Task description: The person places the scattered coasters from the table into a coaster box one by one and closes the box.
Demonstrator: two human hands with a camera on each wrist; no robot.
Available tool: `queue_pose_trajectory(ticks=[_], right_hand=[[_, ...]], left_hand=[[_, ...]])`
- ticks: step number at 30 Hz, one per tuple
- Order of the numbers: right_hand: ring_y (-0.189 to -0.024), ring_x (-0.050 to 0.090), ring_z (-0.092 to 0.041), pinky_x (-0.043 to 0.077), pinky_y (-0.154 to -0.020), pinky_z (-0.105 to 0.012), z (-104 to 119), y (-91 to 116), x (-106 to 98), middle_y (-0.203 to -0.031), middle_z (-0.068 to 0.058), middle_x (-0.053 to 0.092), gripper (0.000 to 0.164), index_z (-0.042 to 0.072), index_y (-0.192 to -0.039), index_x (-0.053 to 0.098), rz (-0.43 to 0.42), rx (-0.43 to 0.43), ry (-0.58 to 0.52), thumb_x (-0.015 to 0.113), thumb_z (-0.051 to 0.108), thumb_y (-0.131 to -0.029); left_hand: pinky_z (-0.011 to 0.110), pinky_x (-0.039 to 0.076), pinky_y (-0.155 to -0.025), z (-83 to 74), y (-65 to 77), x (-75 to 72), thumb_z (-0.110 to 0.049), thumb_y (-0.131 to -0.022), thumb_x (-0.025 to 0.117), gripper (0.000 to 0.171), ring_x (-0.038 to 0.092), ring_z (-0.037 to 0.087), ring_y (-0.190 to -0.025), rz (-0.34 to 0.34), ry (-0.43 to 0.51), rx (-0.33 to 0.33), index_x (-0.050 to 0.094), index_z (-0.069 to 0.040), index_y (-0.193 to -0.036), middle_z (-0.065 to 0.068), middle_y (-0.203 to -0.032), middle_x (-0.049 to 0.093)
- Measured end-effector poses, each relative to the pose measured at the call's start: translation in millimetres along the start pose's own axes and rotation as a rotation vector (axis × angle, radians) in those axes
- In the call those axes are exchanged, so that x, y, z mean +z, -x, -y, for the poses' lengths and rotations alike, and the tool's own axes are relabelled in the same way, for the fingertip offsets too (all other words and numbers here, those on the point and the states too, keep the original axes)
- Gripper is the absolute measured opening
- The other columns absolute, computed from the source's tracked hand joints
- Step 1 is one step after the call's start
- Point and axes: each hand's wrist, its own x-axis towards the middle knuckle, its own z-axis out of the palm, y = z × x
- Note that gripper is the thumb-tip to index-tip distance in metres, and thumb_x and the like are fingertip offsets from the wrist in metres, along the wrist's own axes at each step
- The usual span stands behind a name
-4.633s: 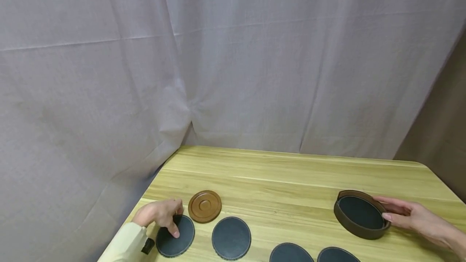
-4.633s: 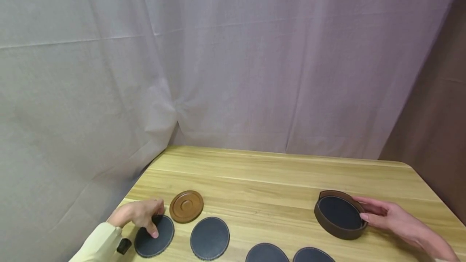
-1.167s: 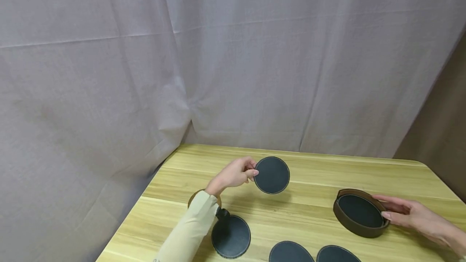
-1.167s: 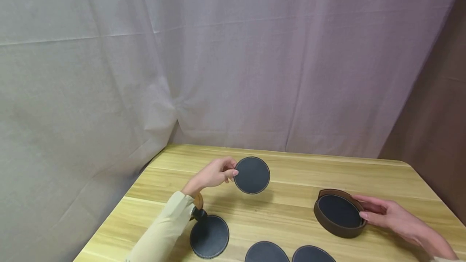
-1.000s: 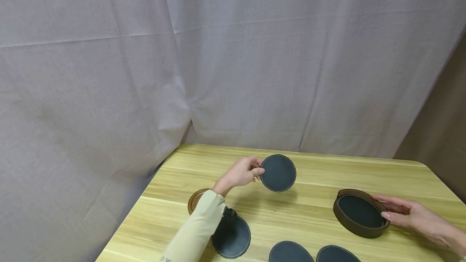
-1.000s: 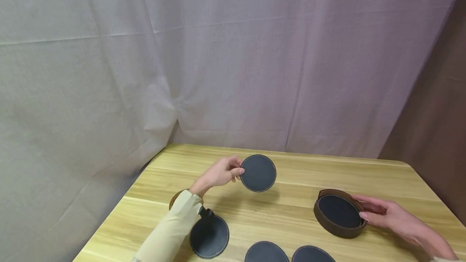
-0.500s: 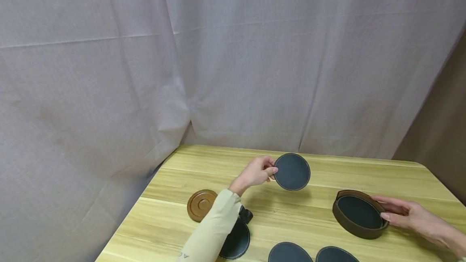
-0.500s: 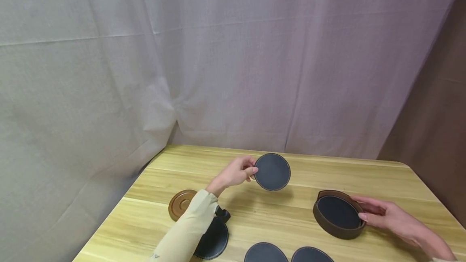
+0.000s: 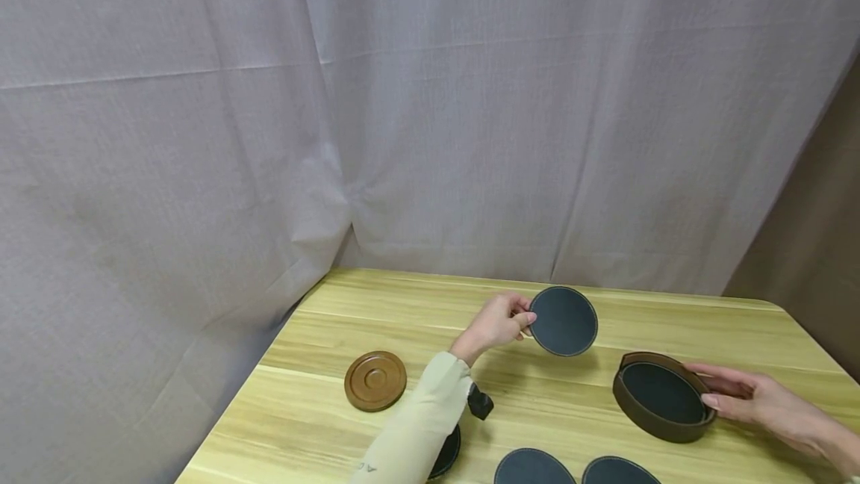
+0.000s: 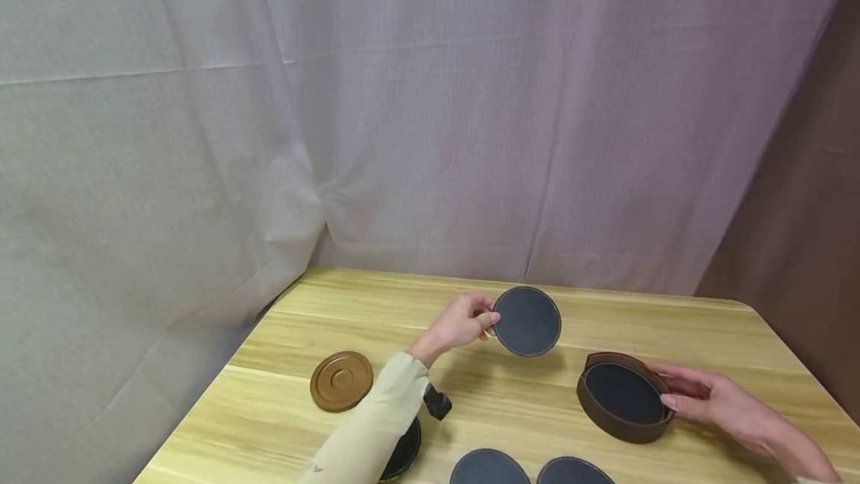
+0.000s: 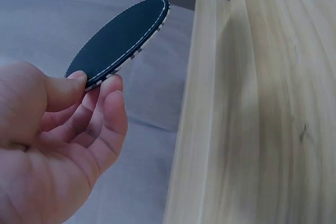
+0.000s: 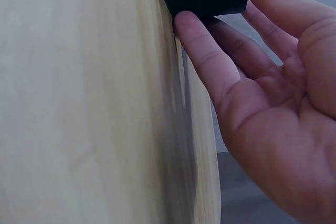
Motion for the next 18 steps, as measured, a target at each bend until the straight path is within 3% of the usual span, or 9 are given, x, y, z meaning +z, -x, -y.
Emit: queue_pose_trajectory(ticks=[6, 13, 18], right_hand=[[-0.116, 0.045, 0.021, 0.051, -0.086, -0.015, 1, -1, 1, -0.130, 0.038, 0.049, 0.052, -0.008, -0.149, 0.027, 0.006, 0.013, 0.004, 0.047, 0.005, -0.103], [-0.119, 0.045, 0.019, 0.051, -0.087, -0.016, 0, -2, 3, -0.132, 0.035, 0.052, 0.052, -0.009, -0.149, 0.025, 0.022, -0.008, -0.017, 0.045, 0.003, -0.102], [-0.118, 0.047, 0.018, 0.051, -0.087, -0.015, -1, -3, 2, -0.132, 0.035, 0.051, 0.051, -0.008, -0.149, 0.027, 0.021, -0.006, -0.022, 0.045, 0.002, -0.102]], left_hand=[[0.042, 0.060, -0.067, -0.7, -6.6, 15.6, -0.006, -0.096, 0.061, 0.009, 0.070, 0.027, -0.071, -0.051, 0.039, -0.022, 0.064, 0.001, -0.101, 0.003, -0.075, 0.063], [0.030, 0.058, -0.059, -3.6, -13.6, 36.5, -0.007, -0.095, 0.062, 0.007, 0.071, 0.035, -0.077, -0.096, 0.076, -0.054, 0.065, -0.001, -0.097, 0.005, -0.072, 0.063], [0.036, 0.060, -0.062, -6.6, -16.0, 51.5, -0.006, -0.095, 0.063, 0.006, 0.071, 0.031, -0.072, -0.112, 0.086, -0.054, 0.065, -0.001, -0.097, 0.013, -0.075, 0.068]])
